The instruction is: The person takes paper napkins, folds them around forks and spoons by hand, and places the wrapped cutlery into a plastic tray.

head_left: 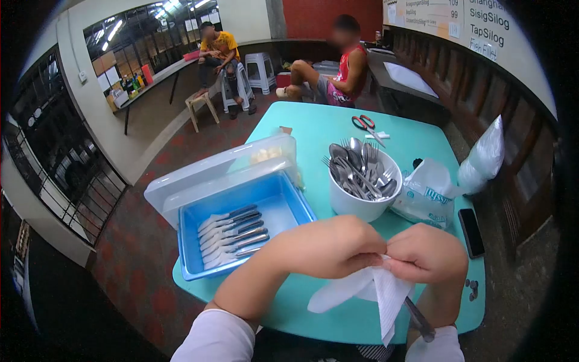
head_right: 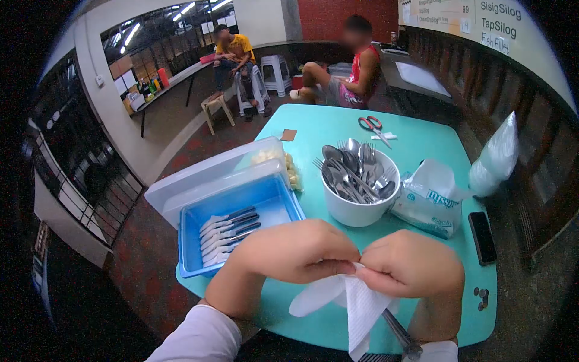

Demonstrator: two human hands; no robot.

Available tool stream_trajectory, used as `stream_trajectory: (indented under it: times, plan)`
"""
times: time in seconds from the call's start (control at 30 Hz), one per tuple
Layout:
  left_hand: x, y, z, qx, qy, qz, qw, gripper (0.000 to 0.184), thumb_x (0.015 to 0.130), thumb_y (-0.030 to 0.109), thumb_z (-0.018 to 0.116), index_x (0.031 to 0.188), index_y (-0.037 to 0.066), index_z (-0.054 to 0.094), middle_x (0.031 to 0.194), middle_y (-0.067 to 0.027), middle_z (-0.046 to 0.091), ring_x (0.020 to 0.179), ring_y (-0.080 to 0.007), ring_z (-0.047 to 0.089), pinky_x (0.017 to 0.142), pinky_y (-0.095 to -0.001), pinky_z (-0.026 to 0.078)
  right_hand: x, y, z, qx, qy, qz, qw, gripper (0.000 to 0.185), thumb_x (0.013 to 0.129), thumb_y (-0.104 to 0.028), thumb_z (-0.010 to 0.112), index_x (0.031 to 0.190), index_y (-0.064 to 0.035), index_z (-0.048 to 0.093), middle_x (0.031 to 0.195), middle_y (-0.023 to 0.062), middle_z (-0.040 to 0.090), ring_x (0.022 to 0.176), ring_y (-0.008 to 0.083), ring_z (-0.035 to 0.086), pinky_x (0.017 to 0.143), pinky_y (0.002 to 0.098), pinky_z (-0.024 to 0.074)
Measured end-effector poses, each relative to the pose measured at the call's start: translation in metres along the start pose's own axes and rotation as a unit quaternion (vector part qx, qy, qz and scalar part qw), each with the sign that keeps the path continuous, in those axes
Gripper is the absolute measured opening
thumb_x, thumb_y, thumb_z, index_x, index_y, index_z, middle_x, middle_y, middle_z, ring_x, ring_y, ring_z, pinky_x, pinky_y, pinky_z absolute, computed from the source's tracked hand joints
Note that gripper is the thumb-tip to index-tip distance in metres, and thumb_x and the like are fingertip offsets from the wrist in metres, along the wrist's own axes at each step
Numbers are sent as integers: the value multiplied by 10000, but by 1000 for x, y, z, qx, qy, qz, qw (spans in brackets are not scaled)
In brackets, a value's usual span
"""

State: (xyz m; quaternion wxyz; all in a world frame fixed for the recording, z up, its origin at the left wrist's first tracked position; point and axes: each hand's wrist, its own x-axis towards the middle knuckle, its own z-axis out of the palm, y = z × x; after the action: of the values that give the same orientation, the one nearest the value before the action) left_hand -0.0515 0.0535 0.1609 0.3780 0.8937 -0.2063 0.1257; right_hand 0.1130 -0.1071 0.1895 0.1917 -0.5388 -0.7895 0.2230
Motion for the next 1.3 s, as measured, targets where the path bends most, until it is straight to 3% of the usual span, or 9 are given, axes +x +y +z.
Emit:
stream_trajectory:
  times: [0.47, 0.7, 0.87, 0.93, 1.0, 1.1, 1.2, 1.23, 1.3]
  plan:
    - [4, -14, -11, 68, 126, -49, 988, 92, 834, 53, 651, 848, -33, 622, 686, -168, 567, 565, -284, 550, 540, -361, 441, -14, 27, -19, -33, 184, 54, 981, 265, 896, -168, 625, 724, 28, 577, 644, 151, 523, 600, 291, 551, 568, 370, 410]
    - [-18, -24, -40, 90, 306, -157, 935, 156, 905, 111, 642, 876, -42, 642, 681, -88, 604, 551, -145, 562, 504, -304, 452, -40, 41, -23, -88, 587, 29, 804, 261, 908, -130, 575, 671, -20, 563, 625, 44, 549, 592, 129, 525, 556, 291, 393]
    - [-9, -32, -39, -42, 527, -118, 841, 220, 958, 147, 612, 910, -64, 650, 667, -36, 601, 498, -76, 544, 434, -253, 422, -12, 6, 13, -72, 509, -145, 845, 250, 914, -199, 578, 747, -17, 615, 682, 55, 583, 558, 155, 542, 542, 304, 417]
    - [-3, -26, -30, -54, 564, -88, 819, 221, 976, 160, 608, 933, -53, 653, 705, -9, 588, 562, -58, 522, 487, -228, 402, 6, -12, 19, 2, 212, -4, 977, 286, 918, -271, 617, 805, -15, 678, 719, 65, 634, 574, 204, 579, 562, 331, 453]
    - [2, -26, -18, -60, 589, -45, 804, 213, 979, 157, 608, 942, -47, 657, 726, 9, 574, 606, -41, 505, 519, -209, 388, 35, -7, 43, 91, 67, 65, 991, 353, 897, -315, 683, 1088, -18, 682, 889, 84, 670, 730, 216, 633, 613, 340, 482]
    - [13, -13, 7, -69, 612, -29, 788, 171, 968, 129, 619, 944, -37, 655, 736, 28, 555, 649, -32, 468, 552, -202, 373, 68, 27, 90, 269, 192, 25, 943, 696, 876, -333, 730, 1438, -49, 436, 1267, 110, 585, 1105, 207, 590, 797, 332, 508]
    - [18, -8, 27, -36, 601, -18, 798, 148, 949, 111, 623, 952, -34, 655, 706, -6, 558, 630, -51, 494, 538, -221, 393, 71, 38, 116, 509, 251, -93, 818, 959, 872, -337, 746, 1560, -85, 127, 1543, 97, 309, 1388, 191, 346, 1059, 365, 392]
    - [19, -8, 32, -20, 592, -22, 805, 111, 925, 77, 623, 949, -26, 658, 694, -59, 572, 591, -113, 536, 527, -253, 412, 75, 36, 114, 496, 240, -164, 818, 1025, 885, -486, 682, 1569, -102, 22, 1594, 116, 193, 1451, 221, 242, 1181, 405, 213]
    - [17, -2, 34, 73, 554, 31, 829, 99, 920, 53, 624, 939, -38, 659, 706, -55, 590, 588, -115, 539, 545, -241, 423, 77, 9, 107, 556, 280, -194, 758, 1034, 888, -568, 615, 1569, -114, -17, 1583, 155, 201, 1446, 250, 253, 1186, 417, 188]
